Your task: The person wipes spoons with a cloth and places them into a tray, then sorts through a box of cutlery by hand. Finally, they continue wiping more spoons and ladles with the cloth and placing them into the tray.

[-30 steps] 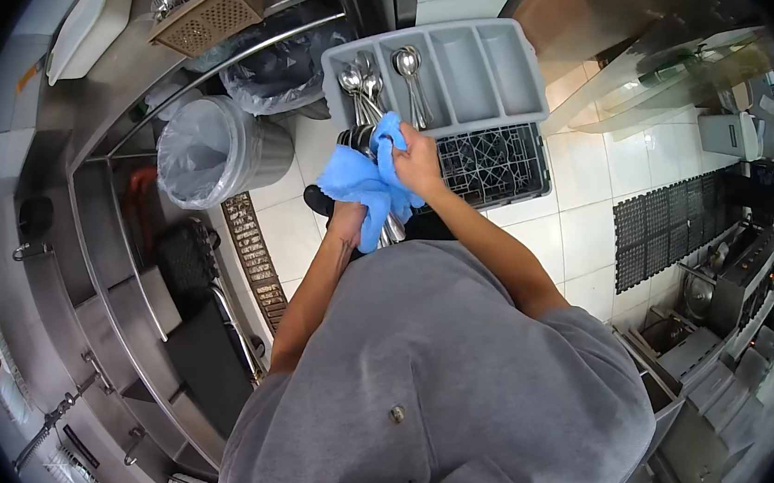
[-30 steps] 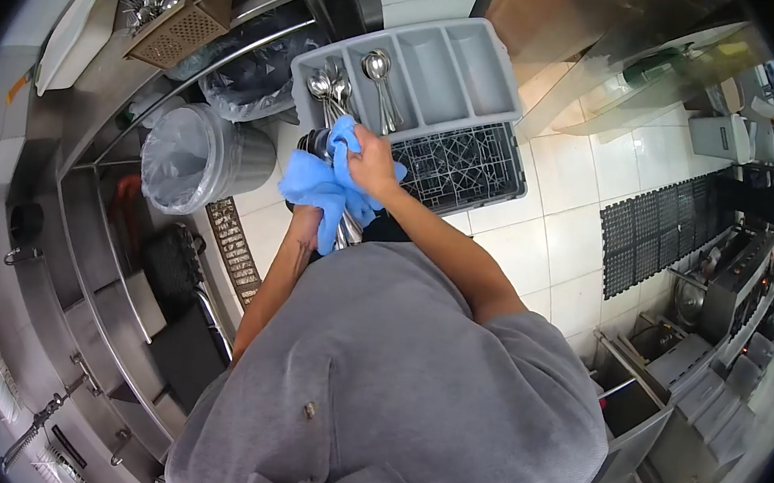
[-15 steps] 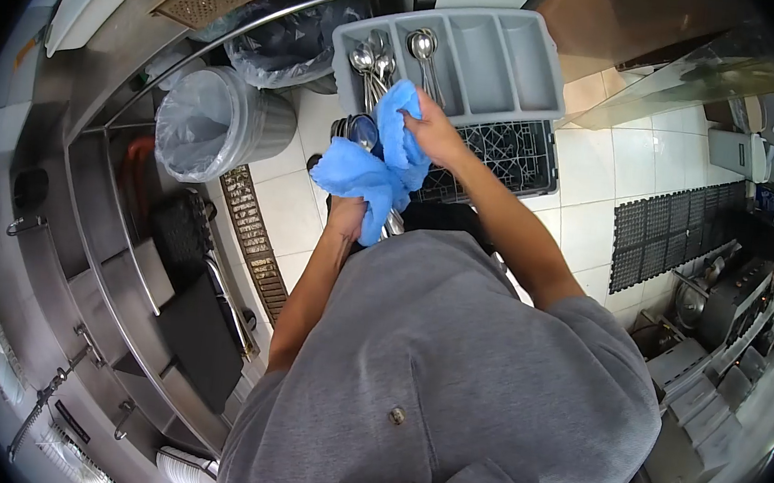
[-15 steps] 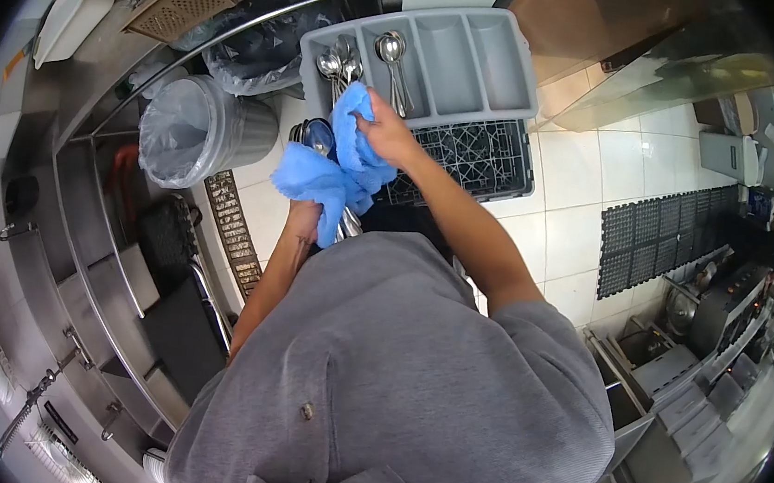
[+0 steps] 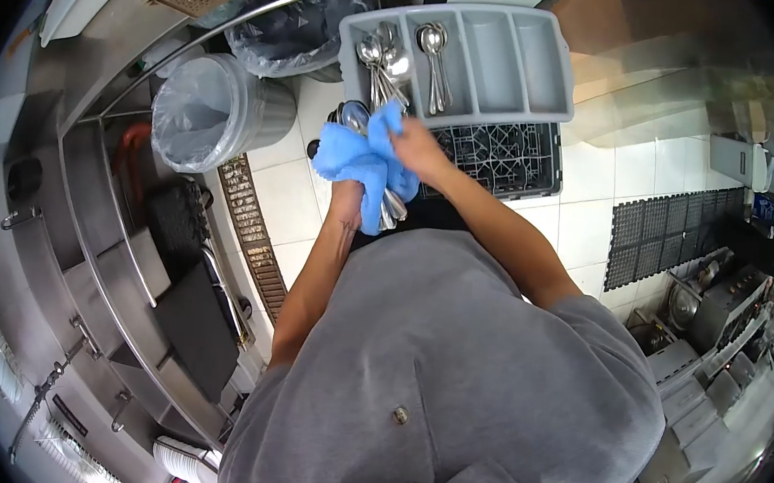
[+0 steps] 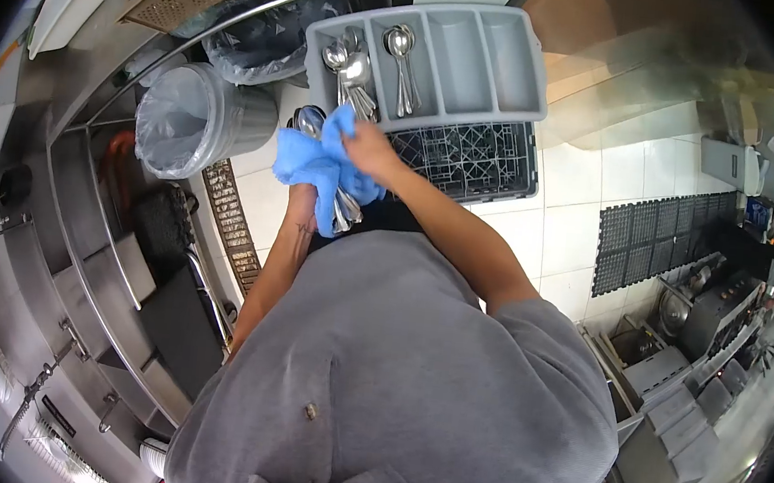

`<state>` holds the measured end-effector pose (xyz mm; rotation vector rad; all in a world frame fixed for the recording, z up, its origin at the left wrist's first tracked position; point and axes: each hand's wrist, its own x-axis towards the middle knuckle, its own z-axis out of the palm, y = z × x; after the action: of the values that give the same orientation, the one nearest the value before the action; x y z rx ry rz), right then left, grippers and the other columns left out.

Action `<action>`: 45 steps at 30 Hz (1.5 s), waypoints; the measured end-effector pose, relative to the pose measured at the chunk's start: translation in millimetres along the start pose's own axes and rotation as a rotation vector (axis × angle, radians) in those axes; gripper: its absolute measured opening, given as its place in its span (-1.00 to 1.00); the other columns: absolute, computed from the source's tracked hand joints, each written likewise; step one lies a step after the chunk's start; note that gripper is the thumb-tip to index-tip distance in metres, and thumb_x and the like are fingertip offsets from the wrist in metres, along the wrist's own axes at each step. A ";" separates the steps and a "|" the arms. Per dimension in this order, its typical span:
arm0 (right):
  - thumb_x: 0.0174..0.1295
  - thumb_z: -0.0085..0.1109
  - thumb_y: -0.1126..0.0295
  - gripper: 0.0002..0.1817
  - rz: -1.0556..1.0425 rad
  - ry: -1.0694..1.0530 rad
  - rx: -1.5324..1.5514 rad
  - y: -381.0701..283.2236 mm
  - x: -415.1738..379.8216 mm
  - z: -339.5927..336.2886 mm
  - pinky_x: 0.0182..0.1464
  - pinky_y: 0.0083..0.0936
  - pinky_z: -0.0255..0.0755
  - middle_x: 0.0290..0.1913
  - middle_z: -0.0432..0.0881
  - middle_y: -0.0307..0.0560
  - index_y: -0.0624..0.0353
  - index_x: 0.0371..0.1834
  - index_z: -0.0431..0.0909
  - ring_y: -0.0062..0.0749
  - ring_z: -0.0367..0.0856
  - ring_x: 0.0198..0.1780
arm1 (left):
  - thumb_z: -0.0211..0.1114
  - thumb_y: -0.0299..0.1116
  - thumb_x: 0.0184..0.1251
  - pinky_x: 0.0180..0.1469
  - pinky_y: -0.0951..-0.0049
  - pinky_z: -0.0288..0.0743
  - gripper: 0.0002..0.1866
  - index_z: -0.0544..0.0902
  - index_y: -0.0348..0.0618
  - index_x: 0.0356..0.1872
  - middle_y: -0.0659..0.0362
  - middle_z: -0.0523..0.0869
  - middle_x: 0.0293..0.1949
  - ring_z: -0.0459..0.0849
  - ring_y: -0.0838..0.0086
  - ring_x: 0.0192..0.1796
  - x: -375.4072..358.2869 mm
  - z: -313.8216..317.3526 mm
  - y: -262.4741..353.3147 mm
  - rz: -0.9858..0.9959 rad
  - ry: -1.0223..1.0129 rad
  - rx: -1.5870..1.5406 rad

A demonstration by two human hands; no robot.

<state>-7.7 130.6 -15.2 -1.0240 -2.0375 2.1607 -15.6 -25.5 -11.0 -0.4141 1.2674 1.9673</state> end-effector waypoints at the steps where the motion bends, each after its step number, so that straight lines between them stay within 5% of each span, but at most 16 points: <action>1: 0.19 0.00 0.38 -0.81 -0.102 -0.150 -0.102 10.3 3.4 1.3 -0.31 -0.34 0.39 -0.46 0.59 0.05 0.27 -0.30 0.54 -0.29 0.56 -0.39 | 0.02 -0.33 0.36 -0.07 0.41 0.52 -0.75 0.45 -0.23 -0.03 0.11 0.57 -0.14 0.58 0.43 -0.13 3.8 -1.0 -0.9 0.071 -0.036 0.009; 3: 0.15 0.05 0.32 -0.75 -0.071 -0.307 -0.223 13.4 13.7 -2.2 -0.24 -0.26 0.41 -0.38 0.60 0.15 0.29 -0.24 0.54 -0.17 0.59 -0.34 | 0.03 -0.32 0.37 -0.07 0.41 0.52 -0.74 0.45 -0.22 -0.02 0.11 0.57 -0.14 0.58 0.43 -0.13 4.9 -10.9 -4.5 0.052 -0.055 0.030; 7: 0.16 0.04 0.30 -0.74 -0.037 -0.175 -0.612 -8.1 68.7 -12.8 -0.17 -0.33 0.42 -0.32 0.63 0.07 0.26 -0.22 0.56 -0.28 0.58 -0.30 | 0.04 -0.33 0.36 -0.08 0.40 0.53 -0.74 0.43 -0.20 -0.01 0.11 0.56 -0.14 0.58 0.43 -0.13 4.1 -16.4 -4.0 -0.010 -0.015 -0.031; 9: 0.13 0.09 0.21 -0.66 0.022 -0.176 -0.787 -27.9 72.1 -18.4 -0.12 -0.30 0.42 -0.30 0.62 0.17 0.30 -0.22 0.55 -0.11 0.60 -0.26 | 0.04 -0.34 0.36 -0.08 0.40 0.53 -0.75 0.43 -0.20 -0.01 0.12 0.56 -0.15 0.58 0.43 -0.14 -1.9 -13.1 1.2 0.015 0.007 0.003; 13: 0.10 0.19 0.18 -0.64 -0.485 -0.286 -0.511 -7.9 39.1 7.4 -0.20 -0.32 0.43 -0.35 0.61 0.19 0.33 -0.28 0.57 -0.09 0.59 -0.34 | 0.05 -0.37 0.35 -0.09 0.41 0.53 -0.76 0.43 -0.18 -0.02 0.13 0.57 -0.17 0.58 0.43 -0.14 0.8 -13.1 3.9 0.016 -0.059 0.108; 16: 0.10 0.21 0.20 -0.62 -0.260 -0.198 -0.638 -33.5 27.5 -6.4 -0.16 -0.39 0.41 -0.29 0.60 0.17 0.32 -0.18 0.53 -0.16 0.59 -0.31 | 0.06 -0.36 0.34 -0.09 0.41 0.53 -0.75 0.43 -0.19 -0.01 0.14 0.56 -0.16 0.58 0.43 -0.14 7.1 -10.4 -1.3 0.046 -0.065 0.070; 18: 0.13 0.19 0.36 -0.70 -0.127 -0.161 -0.453 -22.5 24.3 -8.9 -0.17 -0.50 0.40 -0.25 0.62 0.02 0.27 -0.11 0.48 -0.33 0.59 -0.27 | 0.09 -0.37 0.32 -0.09 0.42 0.53 -0.75 0.44 -0.19 -0.03 0.14 0.57 -0.17 0.58 0.44 -0.14 7.6 -8.2 2.1 0.014 -0.072 0.088; 21: 0.16 0.03 0.65 -0.75 -0.295 -0.003 0.165 -0.7 21.5 -1.0 -0.22 -0.66 0.38 -0.27 0.59 -0.26 0.21 -0.09 0.49 -0.64 0.52 -0.25 | 0.14 -0.40 0.27 -0.11 0.44 0.53 -0.76 0.47 -0.19 -0.06 0.14 0.57 -0.18 0.59 0.45 -0.16 3.1 6.2 9.8 -0.021 -0.081 0.124; 25: 0.19 0.04 0.59 -0.81 -0.218 -0.086 0.299 -14.3 12.1 -6.5 -0.24 -0.68 0.39 -0.32 0.59 -0.25 0.23 -0.13 0.50 -0.68 0.51 -0.30 | 0.24 -0.45 0.19 -0.19 0.41 0.57 -0.73 0.49 -0.21 -0.08 0.13 0.60 -0.21 0.63 0.44 -0.22 -9.2 17.2 16.3 0.032 -0.033 0.100; 28: 0.20 0.06 0.52 -0.87 -0.163 -0.242 -0.015 -20.6 19.0 -19.6 -0.22 -0.62 0.41 -0.38 0.62 -0.20 0.19 -0.20 0.52 -0.58 0.55 -0.31 | 0.24 -0.46 0.18 -0.17 0.41 0.58 -0.73 0.48 -0.21 -0.08 0.12 0.60 -0.21 0.63 0.43 -0.21 -6.4 4.7 6.3 0.021 -0.139 0.038; 31: 0.19 0.10 0.51 -0.88 -0.165 -0.004 0.608 -26.2 22.3 -16.5 -0.25 -0.58 0.49 -0.40 0.62 -0.21 0.19 -0.21 0.54 -0.56 0.58 -0.38 | 0.24 -0.47 0.19 -0.17 0.42 0.58 -0.74 0.48 -0.20 -0.09 0.12 0.60 -0.21 0.63 0.44 -0.22 -10.4 6.2 4.1 -0.006 -0.060 0.079; 34: 0.19 0.08 0.55 -0.88 -0.159 -0.072 0.740 -22.7 12.3 -3.0 -0.30 -0.58 0.49 -0.41 0.60 -0.20 0.24 -0.21 0.50 -0.58 0.57 -0.40 | 0.22 -0.46 0.20 -0.17 0.41 0.58 -0.74 0.47 -0.21 -0.08 0.12 0.59 -0.19 0.62 0.43 -0.20 -9.6 0.6 0.2 0.080 -0.088 0.063; 39: 0.26 0.07 0.34 -0.83 0.233 0.105 0.540 -9.0 5.9 -4.4 -0.20 -0.55 0.45 -0.38 0.62 -0.17 0.19 -0.21 0.56 -0.57 0.56 -0.28 | 0.09 -0.37 0.32 -0.08 0.38 0.55 -0.75 0.47 -0.24 -0.03 0.10 0.59 -0.14 0.60 0.39 -0.13 -4.9 -12.9 -11.0 0.022 -0.063 0.045; 40: 0.26 0.07 0.34 -0.83 0.230 0.101 0.540 7.8 0.4 8.2 -0.20 -0.55 0.45 -0.38 0.62 -0.17 0.19 -0.21 0.56 -0.57 0.56 -0.28 | 0.08 -0.37 0.32 -0.08 0.39 0.54 -0.75 0.47 -0.24 -0.03 0.10 0.59 -0.14 0.60 0.39 -0.13 0.2 -17.3 -14.3 0.029 -0.029 0.025; 42: 0.25 0.08 0.29 -0.77 -0.260 -0.087 -0.180 41.4 -11.3 29.5 -0.23 -0.49 0.41 -0.40 0.62 -0.13 0.24 -0.22 0.56 -0.54 0.53 -0.31 | 0.09 -0.39 0.31 -0.08 0.40 0.53 -0.77 0.48 -0.23 -0.06 0.11 0.59 -0.15 0.60 0.41 -0.14 -1.4 -13.2 -7.4 0.027 0.008 0.015; 45: 0.25 0.08 0.25 -0.74 -0.064 -0.079 -0.105 28.6 0.1 19.1 -0.24 -0.45 0.38 -0.40 0.62 -0.12 0.26 -0.23 0.57 -0.50 0.51 -0.33 | 0.09 -0.41 0.30 -0.09 0.41 0.52 -0.79 0.50 -0.22 -0.09 0.13 0.60 -0.16 0.60 0.43 -0.14 -3.2 -11.1 -7.5 0.021 0.037 0.000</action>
<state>-4.2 109.1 -41.8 -0.8831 -2.2076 2.1164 -9.3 -34.8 -18.9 -0.4407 1.3000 1.9852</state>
